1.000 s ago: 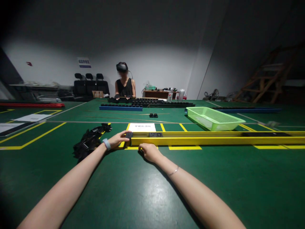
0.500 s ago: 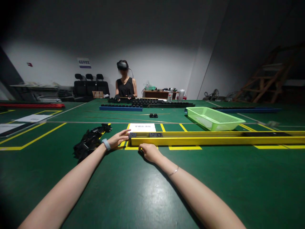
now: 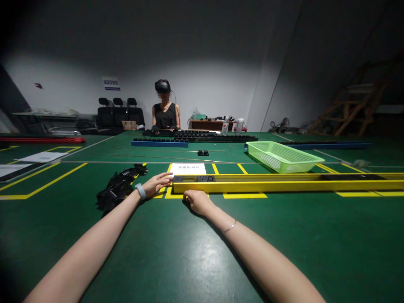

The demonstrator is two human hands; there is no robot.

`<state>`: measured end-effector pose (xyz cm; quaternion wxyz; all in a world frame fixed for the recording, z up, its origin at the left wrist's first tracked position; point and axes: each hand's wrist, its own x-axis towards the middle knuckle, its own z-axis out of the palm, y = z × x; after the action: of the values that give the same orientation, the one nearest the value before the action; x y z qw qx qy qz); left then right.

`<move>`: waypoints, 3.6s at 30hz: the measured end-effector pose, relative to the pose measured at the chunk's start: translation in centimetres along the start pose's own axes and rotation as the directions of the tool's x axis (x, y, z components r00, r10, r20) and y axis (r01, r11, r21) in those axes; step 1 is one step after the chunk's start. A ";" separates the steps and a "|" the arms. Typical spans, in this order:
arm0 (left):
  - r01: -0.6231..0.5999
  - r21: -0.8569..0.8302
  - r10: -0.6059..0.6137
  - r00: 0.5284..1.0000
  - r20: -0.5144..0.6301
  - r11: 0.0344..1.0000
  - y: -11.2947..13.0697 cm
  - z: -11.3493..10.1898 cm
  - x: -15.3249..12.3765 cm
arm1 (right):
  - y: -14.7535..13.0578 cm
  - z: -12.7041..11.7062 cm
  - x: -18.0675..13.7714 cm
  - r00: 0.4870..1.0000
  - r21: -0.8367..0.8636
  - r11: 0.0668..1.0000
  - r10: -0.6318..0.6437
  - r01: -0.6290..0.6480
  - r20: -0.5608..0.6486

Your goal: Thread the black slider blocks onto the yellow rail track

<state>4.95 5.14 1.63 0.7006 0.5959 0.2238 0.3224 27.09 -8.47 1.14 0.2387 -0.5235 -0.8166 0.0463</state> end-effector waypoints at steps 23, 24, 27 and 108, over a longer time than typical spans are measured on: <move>0.033 -0.020 -0.033 0.999 -0.018 0.999 -0.1 0.0 0.1 | 0.2 0.2 -0.1 1.000 0.011 1.000 -0.011 0.011 -0.021; 0.033 -0.021 -0.033 0.999 -0.019 0.999 -0.1 0.0 0.1 | 0.2 0.2 -0.1 1.000 0.008 1.000 -0.010 0.010 -0.019; 0.034 -0.023 -0.034 0.999 -0.019 0.999 -0.1 0.0 0.1 | 0.3 0.2 0.0 1.000 0.000 1.000 -0.008 0.008 -0.009; 0.020 -0.016 -0.020 1.000 -0.001 1.000 -0.1 0.1 0.0 | 0.0 0.1 0.0 1.000 -0.013 1.000 -0.004 0.004 -0.005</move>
<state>5.05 5.03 1.55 0.7085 0.5878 0.2273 0.3175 27.10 -8.47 1.06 0.2373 -0.5235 -0.8174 0.0393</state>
